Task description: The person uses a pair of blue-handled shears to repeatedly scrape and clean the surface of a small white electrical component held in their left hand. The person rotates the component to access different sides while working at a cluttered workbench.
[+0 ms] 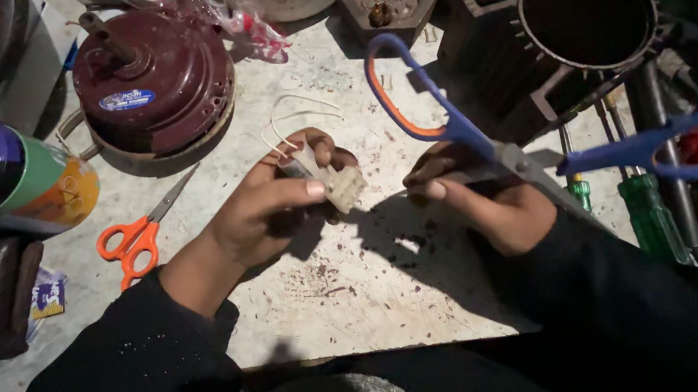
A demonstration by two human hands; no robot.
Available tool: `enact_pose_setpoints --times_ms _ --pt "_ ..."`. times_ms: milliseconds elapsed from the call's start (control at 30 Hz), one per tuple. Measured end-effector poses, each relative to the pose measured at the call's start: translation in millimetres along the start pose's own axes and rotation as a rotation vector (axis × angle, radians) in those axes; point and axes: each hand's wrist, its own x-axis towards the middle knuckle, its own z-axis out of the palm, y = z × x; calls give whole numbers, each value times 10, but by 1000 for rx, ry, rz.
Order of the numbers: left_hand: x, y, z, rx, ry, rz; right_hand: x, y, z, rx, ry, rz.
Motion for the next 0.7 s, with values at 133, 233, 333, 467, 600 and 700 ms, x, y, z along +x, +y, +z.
enact_pose_setpoints --times_ms 133,233,333,467,600,700 --pt "-17 -68 22 23 16 -39 -55 -55 27 78 -9 92" --pt "-6 -112 48 62 8 -29 -71 -46 58 133 31 131" --pt "3 -130 75 68 6 -44 -78 -7 61 163 40 100" --pt "15 -134 111 185 2 -34 -66 70 70 142 21 85" --pt "15 -141 143 523 175 1 62 181 151 354 125 316" --pt "40 -160 156 672 227 47 176 276 144 306 35 342"
